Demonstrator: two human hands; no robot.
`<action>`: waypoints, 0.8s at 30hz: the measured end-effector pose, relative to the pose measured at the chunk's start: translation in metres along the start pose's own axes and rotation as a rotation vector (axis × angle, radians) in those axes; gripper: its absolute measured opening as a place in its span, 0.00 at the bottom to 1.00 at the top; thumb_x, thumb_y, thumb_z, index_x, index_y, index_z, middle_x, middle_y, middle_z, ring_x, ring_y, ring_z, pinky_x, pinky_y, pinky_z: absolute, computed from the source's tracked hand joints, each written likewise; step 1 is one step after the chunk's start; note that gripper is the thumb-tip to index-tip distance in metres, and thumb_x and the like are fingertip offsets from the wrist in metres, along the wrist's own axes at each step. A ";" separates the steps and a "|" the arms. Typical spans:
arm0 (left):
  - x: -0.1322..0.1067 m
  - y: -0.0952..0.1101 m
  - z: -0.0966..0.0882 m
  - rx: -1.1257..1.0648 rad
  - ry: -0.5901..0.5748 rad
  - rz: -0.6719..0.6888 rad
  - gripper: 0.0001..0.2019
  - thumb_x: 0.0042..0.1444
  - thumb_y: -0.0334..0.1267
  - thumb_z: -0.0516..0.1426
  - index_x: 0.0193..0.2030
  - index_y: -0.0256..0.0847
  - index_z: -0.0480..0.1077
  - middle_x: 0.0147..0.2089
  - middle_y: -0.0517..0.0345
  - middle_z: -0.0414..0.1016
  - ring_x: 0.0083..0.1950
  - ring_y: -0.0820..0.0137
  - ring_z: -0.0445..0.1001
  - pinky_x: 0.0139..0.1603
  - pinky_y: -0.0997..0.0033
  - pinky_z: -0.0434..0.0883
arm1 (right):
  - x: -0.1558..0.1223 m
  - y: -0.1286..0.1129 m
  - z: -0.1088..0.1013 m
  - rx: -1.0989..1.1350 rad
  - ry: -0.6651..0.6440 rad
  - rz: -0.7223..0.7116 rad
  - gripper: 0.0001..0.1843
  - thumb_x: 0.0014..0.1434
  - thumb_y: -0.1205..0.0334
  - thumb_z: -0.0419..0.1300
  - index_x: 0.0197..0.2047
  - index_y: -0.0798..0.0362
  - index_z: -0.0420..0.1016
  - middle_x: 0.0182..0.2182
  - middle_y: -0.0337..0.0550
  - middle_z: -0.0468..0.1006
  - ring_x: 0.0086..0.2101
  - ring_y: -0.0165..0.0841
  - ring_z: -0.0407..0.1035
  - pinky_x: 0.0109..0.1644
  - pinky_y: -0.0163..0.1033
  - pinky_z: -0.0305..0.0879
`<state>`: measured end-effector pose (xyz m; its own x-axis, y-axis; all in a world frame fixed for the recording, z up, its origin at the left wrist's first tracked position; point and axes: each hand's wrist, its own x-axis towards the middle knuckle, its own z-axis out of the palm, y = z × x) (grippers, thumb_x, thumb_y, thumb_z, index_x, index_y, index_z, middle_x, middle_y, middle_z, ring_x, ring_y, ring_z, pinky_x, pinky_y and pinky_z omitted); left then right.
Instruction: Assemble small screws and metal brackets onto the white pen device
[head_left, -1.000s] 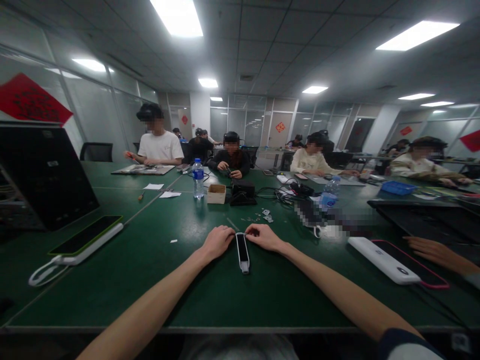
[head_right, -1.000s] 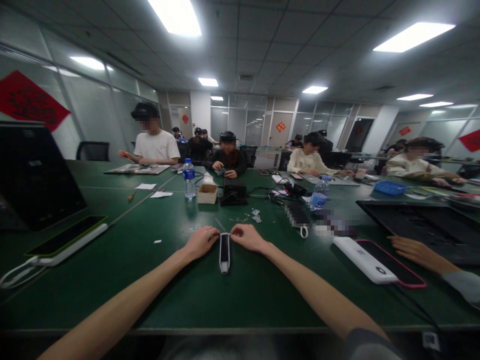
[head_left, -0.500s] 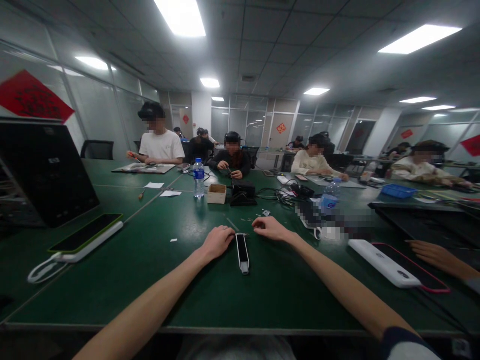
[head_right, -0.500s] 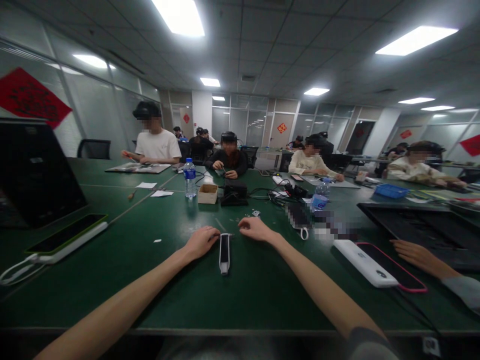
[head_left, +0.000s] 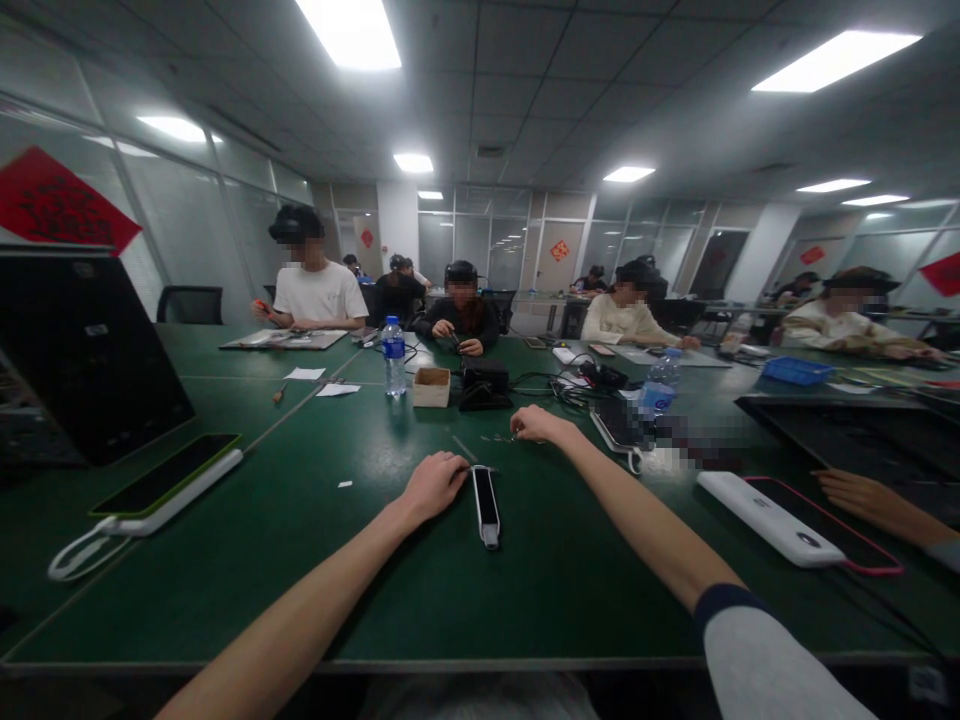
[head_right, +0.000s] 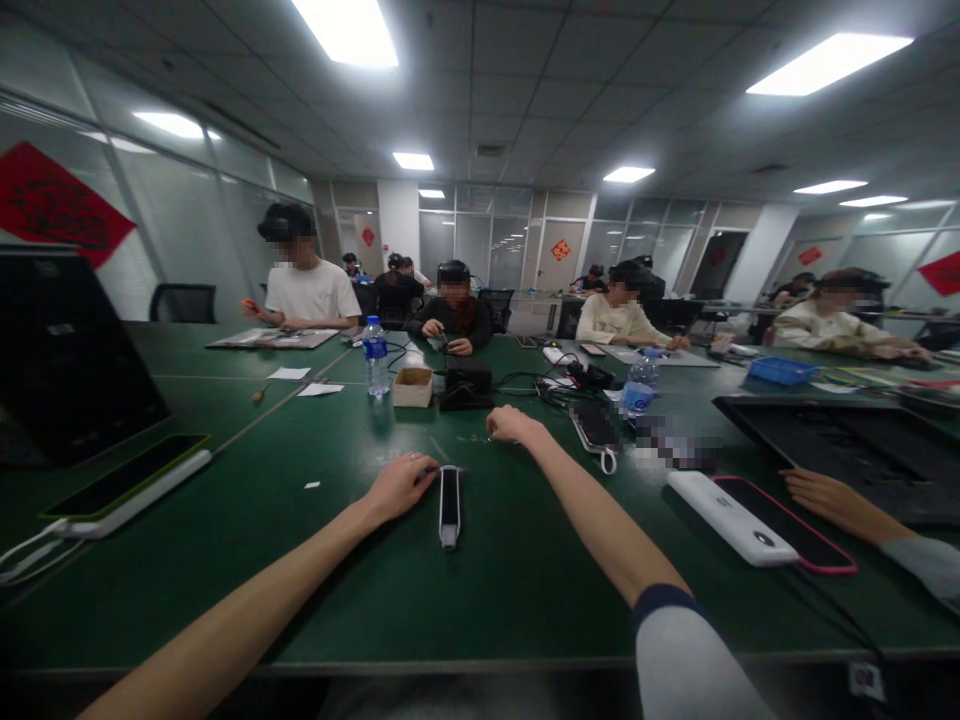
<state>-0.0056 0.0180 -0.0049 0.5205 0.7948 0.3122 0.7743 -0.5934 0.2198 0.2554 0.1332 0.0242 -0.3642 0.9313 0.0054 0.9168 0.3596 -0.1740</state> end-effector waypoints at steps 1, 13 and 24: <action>0.000 0.000 0.000 0.005 0.001 0.002 0.10 0.62 0.36 0.50 0.44 0.42 0.71 0.42 0.55 0.75 0.45 0.66 0.71 0.46 0.68 0.66 | 0.001 -0.001 0.001 0.001 -0.011 -0.002 0.11 0.47 0.68 0.64 0.36 0.49 0.81 0.34 0.43 0.79 0.34 0.33 0.73 0.38 0.32 0.65; 0.000 0.000 0.001 0.011 -0.009 -0.007 0.10 0.62 0.36 0.51 0.45 0.42 0.71 0.42 0.55 0.75 0.45 0.66 0.71 0.46 0.67 0.67 | 0.014 -0.018 0.005 0.007 -0.078 0.005 0.11 0.52 0.57 0.63 0.37 0.53 0.80 0.36 0.46 0.80 0.36 0.34 0.73 0.38 0.31 0.64; 0.000 0.001 -0.002 0.020 -0.006 0.002 0.10 0.62 0.35 0.50 0.45 0.42 0.71 0.42 0.55 0.75 0.45 0.66 0.71 0.45 0.68 0.66 | 0.020 -0.036 0.007 0.035 -0.043 0.000 0.04 0.47 0.65 0.65 0.29 0.55 0.79 0.30 0.48 0.78 0.31 0.34 0.72 0.34 0.32 0.63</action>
<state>-0.0054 0.0168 -0.0031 0.5240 0.7946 0.3066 0.7804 -0.5921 0.2009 0.2140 0.1390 0.0240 -0.3721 0.9275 -0.0369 0.9105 0.3570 -0.2088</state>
